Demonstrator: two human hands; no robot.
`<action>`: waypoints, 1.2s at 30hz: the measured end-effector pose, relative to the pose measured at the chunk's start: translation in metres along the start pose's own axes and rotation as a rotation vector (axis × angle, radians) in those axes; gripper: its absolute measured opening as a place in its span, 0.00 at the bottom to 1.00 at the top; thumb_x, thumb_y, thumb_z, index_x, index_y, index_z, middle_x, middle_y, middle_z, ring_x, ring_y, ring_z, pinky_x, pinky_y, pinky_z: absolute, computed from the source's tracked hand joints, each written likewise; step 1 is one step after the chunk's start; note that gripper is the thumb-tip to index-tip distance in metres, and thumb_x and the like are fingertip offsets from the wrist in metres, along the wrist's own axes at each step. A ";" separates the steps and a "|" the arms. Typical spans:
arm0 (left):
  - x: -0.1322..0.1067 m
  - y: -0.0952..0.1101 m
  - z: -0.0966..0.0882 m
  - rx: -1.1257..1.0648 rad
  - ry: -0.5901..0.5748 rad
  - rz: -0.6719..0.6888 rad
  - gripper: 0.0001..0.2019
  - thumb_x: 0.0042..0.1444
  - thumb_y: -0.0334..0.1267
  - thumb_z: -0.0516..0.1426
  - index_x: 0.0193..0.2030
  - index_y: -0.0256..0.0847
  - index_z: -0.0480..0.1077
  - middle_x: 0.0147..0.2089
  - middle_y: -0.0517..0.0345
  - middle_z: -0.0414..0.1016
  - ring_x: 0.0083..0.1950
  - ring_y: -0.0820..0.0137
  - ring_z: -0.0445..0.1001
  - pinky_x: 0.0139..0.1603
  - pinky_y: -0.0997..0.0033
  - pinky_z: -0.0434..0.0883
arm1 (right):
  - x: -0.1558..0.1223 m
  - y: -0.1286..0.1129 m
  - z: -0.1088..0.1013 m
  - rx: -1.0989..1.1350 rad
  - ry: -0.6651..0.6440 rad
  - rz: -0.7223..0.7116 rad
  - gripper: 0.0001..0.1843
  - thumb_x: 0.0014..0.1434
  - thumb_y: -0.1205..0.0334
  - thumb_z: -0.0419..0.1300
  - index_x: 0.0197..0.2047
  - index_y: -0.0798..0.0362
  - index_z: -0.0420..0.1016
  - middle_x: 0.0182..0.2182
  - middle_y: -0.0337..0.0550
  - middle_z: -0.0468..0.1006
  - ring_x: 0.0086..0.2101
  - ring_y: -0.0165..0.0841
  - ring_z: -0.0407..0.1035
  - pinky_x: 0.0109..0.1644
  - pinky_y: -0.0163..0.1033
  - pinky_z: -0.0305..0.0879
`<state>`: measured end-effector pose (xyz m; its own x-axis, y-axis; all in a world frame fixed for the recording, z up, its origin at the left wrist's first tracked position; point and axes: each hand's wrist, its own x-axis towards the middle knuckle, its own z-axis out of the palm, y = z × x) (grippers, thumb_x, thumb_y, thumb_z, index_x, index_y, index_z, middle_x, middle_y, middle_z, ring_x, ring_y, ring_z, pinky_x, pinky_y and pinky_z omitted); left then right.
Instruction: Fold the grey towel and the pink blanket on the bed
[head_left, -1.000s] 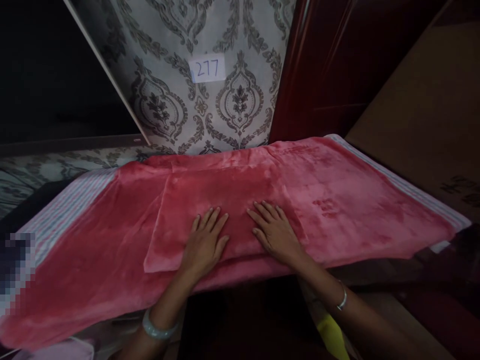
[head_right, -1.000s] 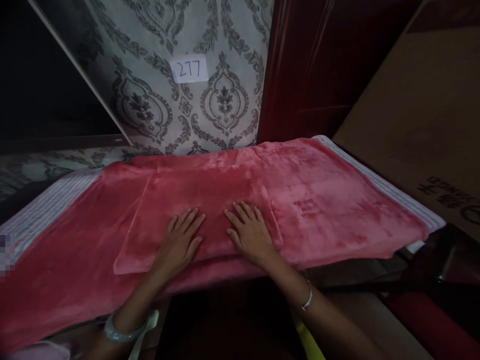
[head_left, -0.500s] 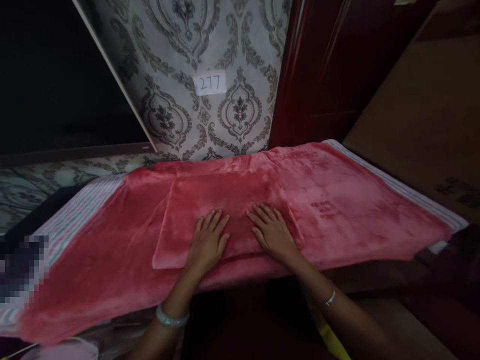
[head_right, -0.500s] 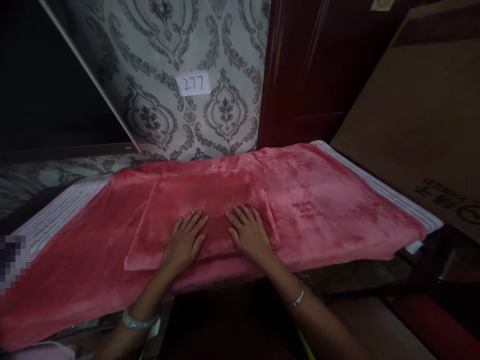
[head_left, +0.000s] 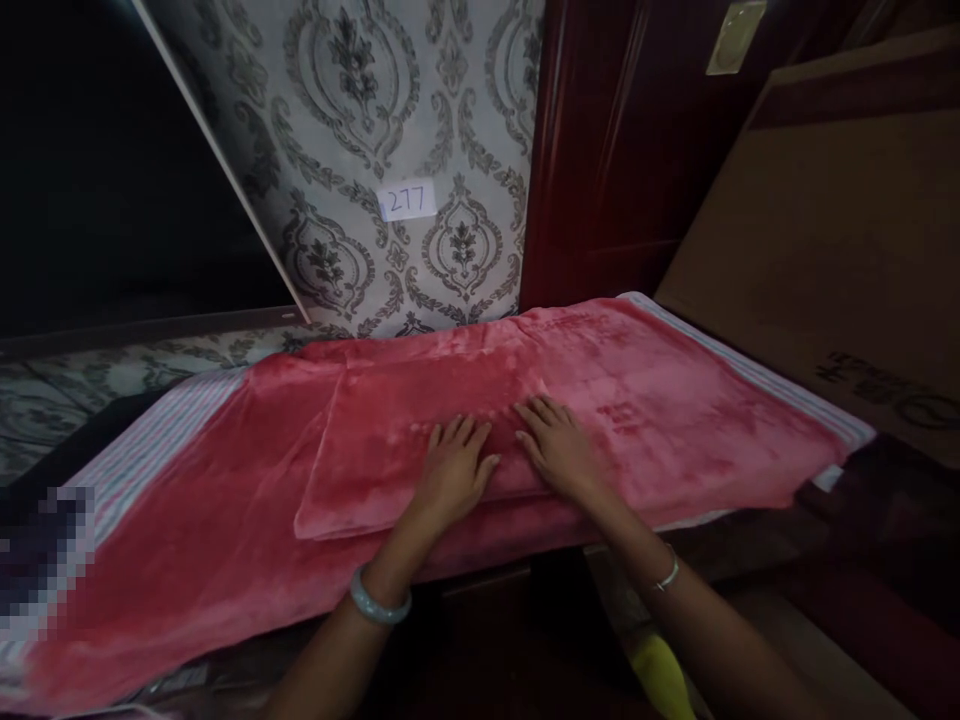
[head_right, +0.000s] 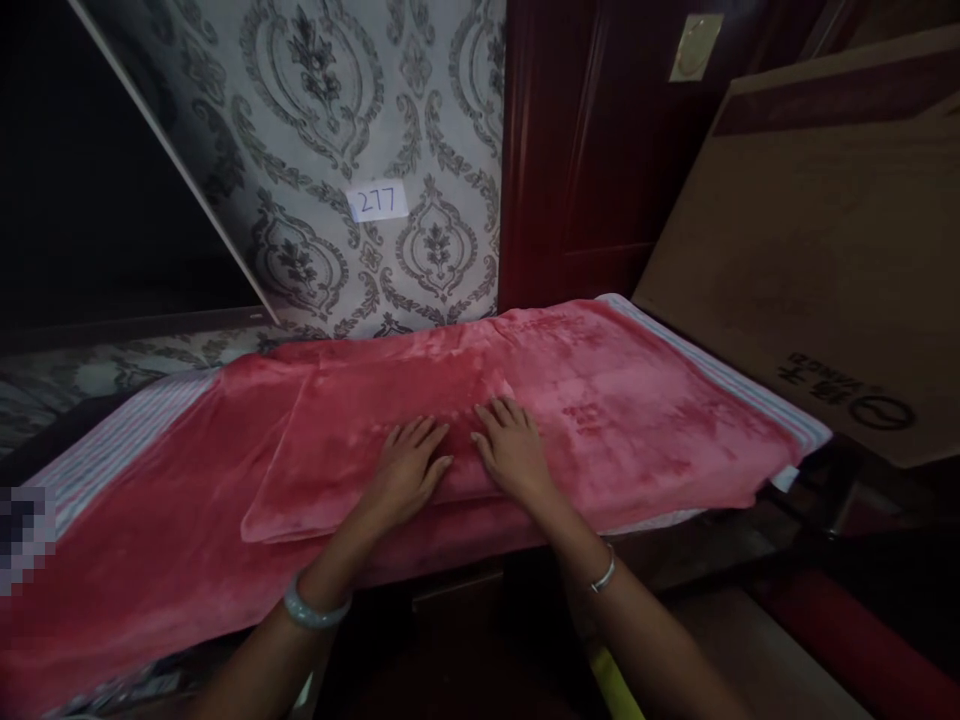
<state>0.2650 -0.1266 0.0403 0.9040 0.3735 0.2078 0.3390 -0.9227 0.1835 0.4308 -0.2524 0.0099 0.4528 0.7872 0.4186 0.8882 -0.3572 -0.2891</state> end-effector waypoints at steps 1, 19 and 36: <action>0.003 0.003 0.003 0.013 -0.006 -0.004 0.25 0.72 0.45 0.51 0.72 0.41 0.65 0.74 0.43 0.64 0.76 0.53 0.59 0.75 0.40 0.58 | -0.002 0.001 0.002 -0.016 -0.017 0.014 0.27 0.72 0.55 0.51 0.69 0.51 0.72 0.69 0.54 0.67 0.69 0.50 0.58 0.71 0.63 0.55; -0.001 0.006 0.034 0.099 0.011 0.006 0.26 0.71 0.43 0.49 0.74 0.40 0.63 0.76 0.44 0.59 0.78 0.50 0.54 0.75 0.36 0.54 | -0.018 0.004 0.027 -0.017 -0.010 0.049 0.28 0.72 0.56 0.48 0.72 0.50 0.67 0.72 0.51 0.61 0.72 0.50 0.50 0.67 0.62 0.62; -0.006 0.002 0.023 0.065 -0.010 0.030 0.26 0.71 0.46 0.50 0.72 0.40 0.65 0.76 0.43 0.61 0.78 0.51 0.56 0.75 0.40 0.57 | -0.015 0.009 0.026 -0.024 0.003 0.005 0.28 0.72 0.56 0.50 0.71 0.52 0.69 0.71 0.52 0.64 0.71 0.47 0.53 0.71 0.59 0.58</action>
<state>0.2664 -0.1330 0.0169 0.9163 0.3452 0.2030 0.3279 -0.9378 0.1145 0.4303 -0.2544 -0.0214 0.4574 0.7838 0.4200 0.8875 -0.3729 -0.2707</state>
